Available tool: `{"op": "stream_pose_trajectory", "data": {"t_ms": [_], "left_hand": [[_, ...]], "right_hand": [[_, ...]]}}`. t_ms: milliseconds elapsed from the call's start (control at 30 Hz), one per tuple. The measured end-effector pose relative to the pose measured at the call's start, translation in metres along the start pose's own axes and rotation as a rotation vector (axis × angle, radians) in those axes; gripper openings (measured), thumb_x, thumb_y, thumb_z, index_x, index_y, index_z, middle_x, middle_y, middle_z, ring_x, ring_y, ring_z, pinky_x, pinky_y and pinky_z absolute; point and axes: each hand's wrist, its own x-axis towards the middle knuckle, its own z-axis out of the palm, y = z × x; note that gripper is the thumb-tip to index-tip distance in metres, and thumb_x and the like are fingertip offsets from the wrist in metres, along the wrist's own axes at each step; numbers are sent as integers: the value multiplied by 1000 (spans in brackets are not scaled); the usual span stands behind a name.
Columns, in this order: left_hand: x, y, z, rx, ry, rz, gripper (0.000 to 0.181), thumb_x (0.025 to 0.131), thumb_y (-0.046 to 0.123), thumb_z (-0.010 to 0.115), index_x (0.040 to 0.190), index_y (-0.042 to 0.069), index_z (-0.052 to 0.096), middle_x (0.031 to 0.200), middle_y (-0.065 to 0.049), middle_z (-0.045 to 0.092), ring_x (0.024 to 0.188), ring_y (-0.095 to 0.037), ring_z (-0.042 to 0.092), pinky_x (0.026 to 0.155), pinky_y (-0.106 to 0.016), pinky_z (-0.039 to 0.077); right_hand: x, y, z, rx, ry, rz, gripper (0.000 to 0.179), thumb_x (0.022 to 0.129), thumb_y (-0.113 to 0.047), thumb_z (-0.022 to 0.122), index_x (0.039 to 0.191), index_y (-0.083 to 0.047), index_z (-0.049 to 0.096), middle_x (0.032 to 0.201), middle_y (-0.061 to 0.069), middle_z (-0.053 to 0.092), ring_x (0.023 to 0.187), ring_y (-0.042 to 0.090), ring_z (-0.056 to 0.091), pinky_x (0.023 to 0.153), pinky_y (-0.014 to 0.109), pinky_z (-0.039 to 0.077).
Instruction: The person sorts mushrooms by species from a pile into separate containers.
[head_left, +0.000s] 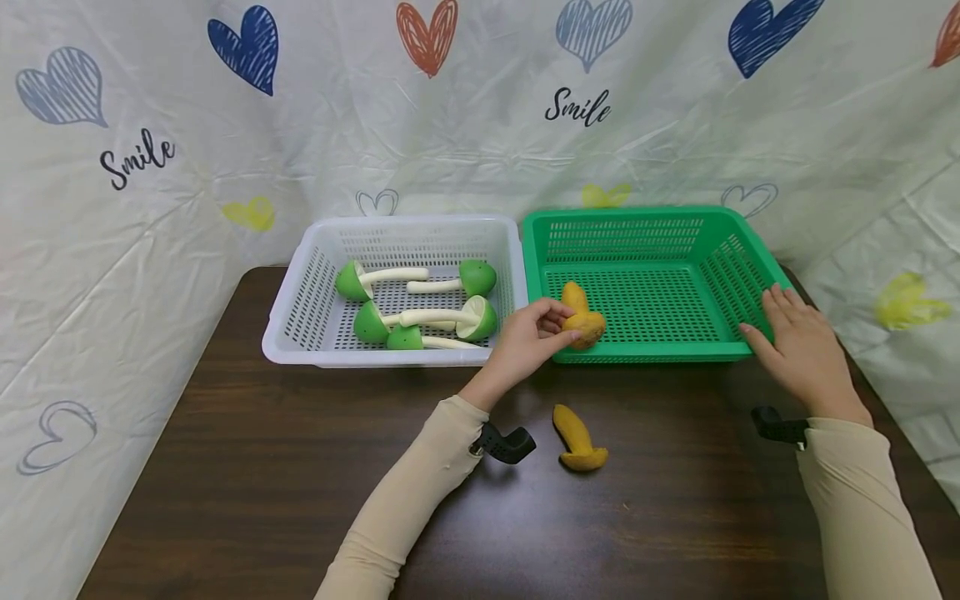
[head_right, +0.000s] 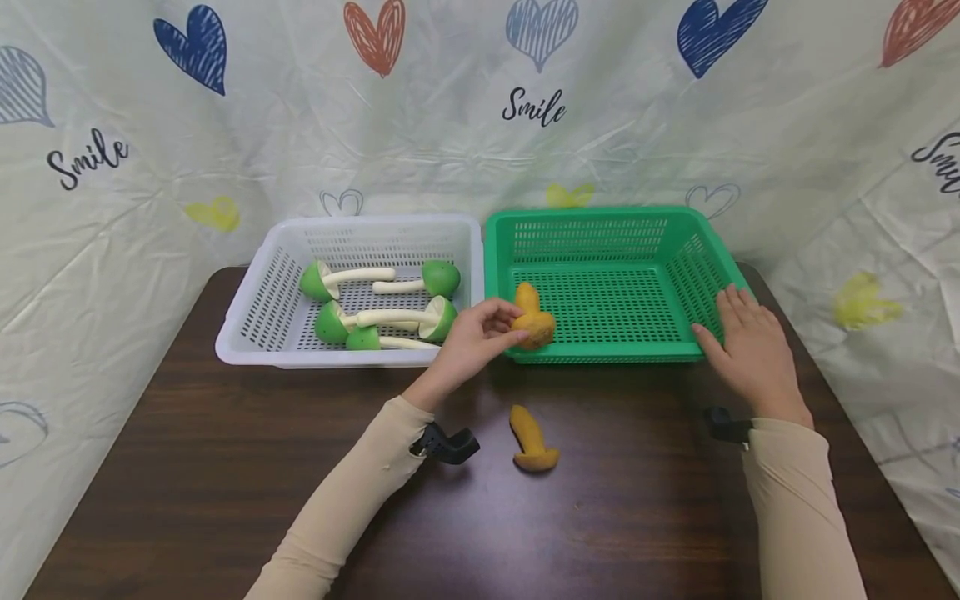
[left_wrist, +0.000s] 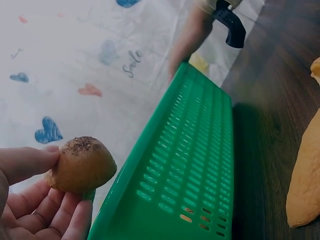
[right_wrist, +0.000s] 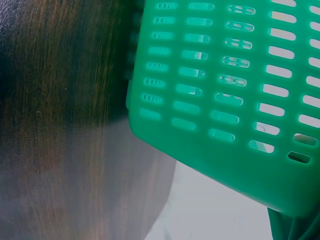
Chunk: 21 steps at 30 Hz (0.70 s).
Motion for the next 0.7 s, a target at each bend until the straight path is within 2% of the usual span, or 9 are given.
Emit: {"op": "stream_pose_trajectory", "data": {"t_ms": [233, 400, 700], "left_hand": [[4, 1, 4, 60, 17, -9, 24, 87, 12, 69, 108, 4, 63, 98, -8, 64, 86, -13, 60, 74, -17, 49], [6, 1, 5, 51, 42, -17, 23, 86, 12, 69, 107, 4, 63, 95, -8, 64, 85, -13, 60, 72, -17, 49], [10, 0, 6, 45, 89, 10, 22, 85, 8, 70, 104, 1, 63, 96, -10, 63, 84, -15, 60, 72, -16, 49]], "right_hand": [[0, 1, 1, -1, -6, 2, 67, 102, -36, 34, 141, 17, 22, 145, 36, 20, 140, 41, 10, 111, 54, 6], [0, 2, 0, -6, -2, 2, 67, 102, -36, 34, 141, 17, 23, 145, 36, 21, 140, 41, 10, 112, 53, 5], [0, 1, 1, 0, 2, -1, 66, 102, -35, 35, 140, 17, 24, 145, 36, 22, 140, 41, 11, 111, 54, 6]]}}
